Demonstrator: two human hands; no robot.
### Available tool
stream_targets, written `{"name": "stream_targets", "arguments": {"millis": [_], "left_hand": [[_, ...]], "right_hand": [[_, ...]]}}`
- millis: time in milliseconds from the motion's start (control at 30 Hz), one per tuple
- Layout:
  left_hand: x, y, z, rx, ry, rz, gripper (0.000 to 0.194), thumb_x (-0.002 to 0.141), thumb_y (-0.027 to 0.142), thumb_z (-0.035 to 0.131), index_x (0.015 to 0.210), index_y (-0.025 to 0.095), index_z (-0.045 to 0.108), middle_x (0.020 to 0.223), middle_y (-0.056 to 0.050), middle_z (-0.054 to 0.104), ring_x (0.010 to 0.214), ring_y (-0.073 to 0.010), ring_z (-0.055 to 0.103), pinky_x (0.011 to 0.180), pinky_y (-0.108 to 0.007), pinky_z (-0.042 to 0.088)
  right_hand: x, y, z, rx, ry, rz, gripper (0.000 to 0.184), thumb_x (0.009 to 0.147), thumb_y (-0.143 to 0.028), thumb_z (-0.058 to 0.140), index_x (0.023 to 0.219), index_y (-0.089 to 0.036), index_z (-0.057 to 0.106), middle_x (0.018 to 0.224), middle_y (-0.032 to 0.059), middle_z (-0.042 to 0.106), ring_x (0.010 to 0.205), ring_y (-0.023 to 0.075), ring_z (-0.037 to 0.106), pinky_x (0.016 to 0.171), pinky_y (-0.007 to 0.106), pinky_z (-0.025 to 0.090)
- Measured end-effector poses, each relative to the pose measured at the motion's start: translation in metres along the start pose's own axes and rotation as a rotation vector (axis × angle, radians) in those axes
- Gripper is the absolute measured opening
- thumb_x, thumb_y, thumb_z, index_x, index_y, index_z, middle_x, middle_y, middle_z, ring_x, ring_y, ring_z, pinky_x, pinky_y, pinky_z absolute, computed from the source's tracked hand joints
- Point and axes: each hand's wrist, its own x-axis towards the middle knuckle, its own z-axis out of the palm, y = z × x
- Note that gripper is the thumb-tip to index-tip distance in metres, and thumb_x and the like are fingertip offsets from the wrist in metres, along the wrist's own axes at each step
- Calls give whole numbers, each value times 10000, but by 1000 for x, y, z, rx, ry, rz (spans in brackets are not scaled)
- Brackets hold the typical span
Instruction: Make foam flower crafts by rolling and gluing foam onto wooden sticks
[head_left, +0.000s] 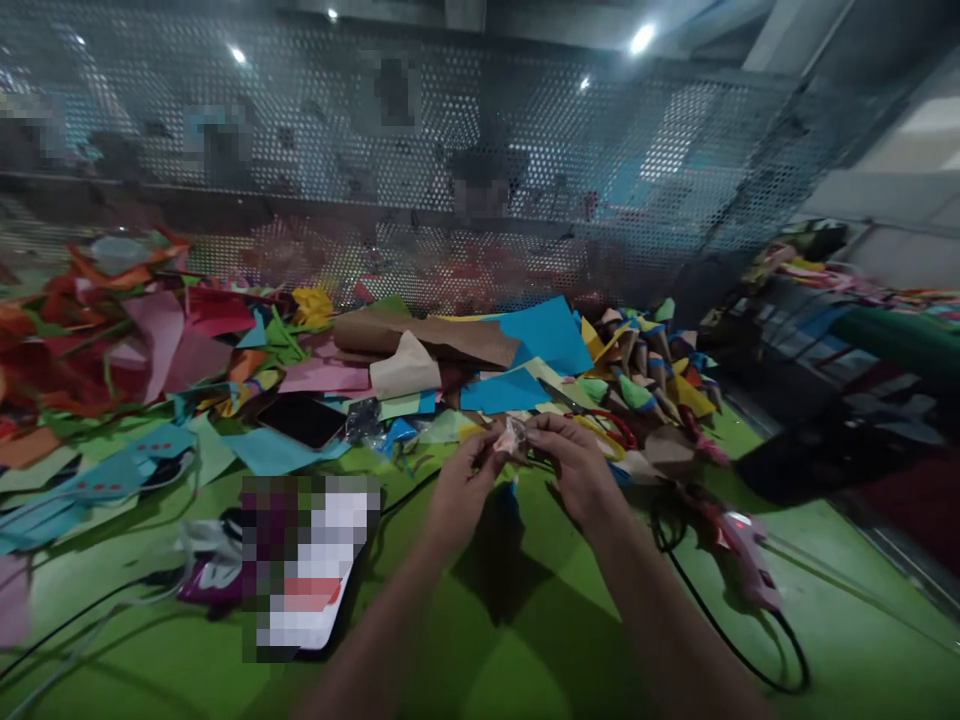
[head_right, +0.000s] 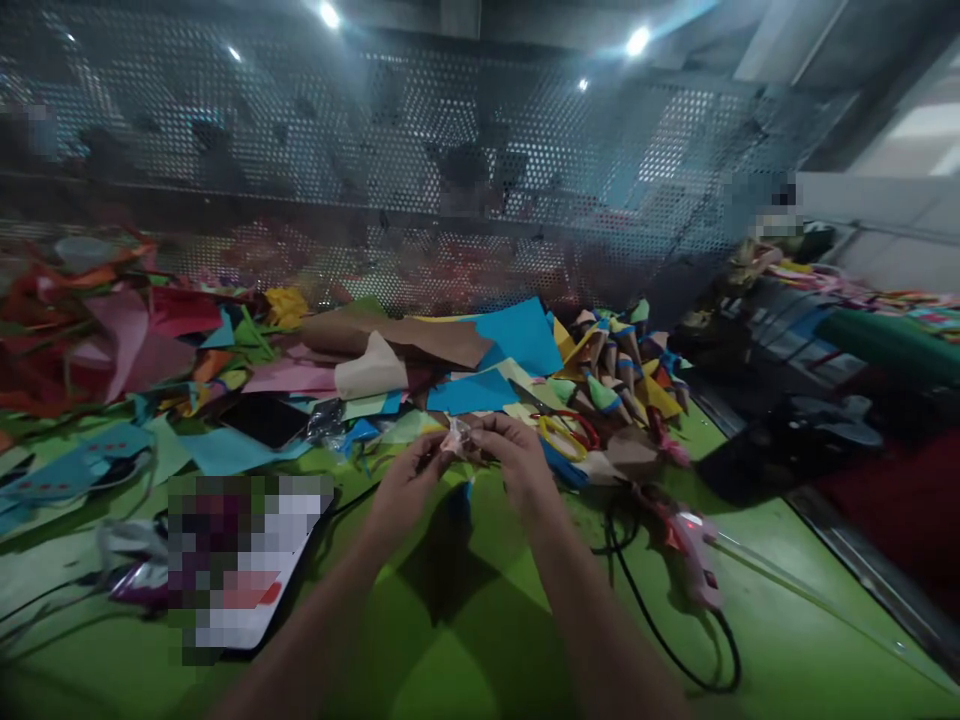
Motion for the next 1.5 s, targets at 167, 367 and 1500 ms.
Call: {"name": "stream_targets", "arguments": {"millis": [167,367,1500], "left_hand": [[2,-1,-2,-33,1,-8,250,922,340,566,1080,178,670,1086,-88,731,1022,-237,665,960,-390,501],[5,-14,-5,-1,25,28,245,930,354,559,1059,178,669,1036,-82,713,1000,-234,642,943,-392,500],[3,-3,-4,-145,86,-26,162,798,303,688,785,193,570,759,18,566,719,-134,512,697,-240,422]], "right_hand": [[0,-1,-1,-17,-14,-16,209,743,-395,749,816,-208,690,812,38,714,741,187,636,707,313,513],[-2,-2,-3,-319,-11,-237,222,792,-379,754,956,-230,751,950,60,726,875,225,654,761,348,521],[-3,-2,-2,-849,-172,-523,82,897,-270,661,850,-205,675,846,43,669,854,205,609,733,303,446]]}}
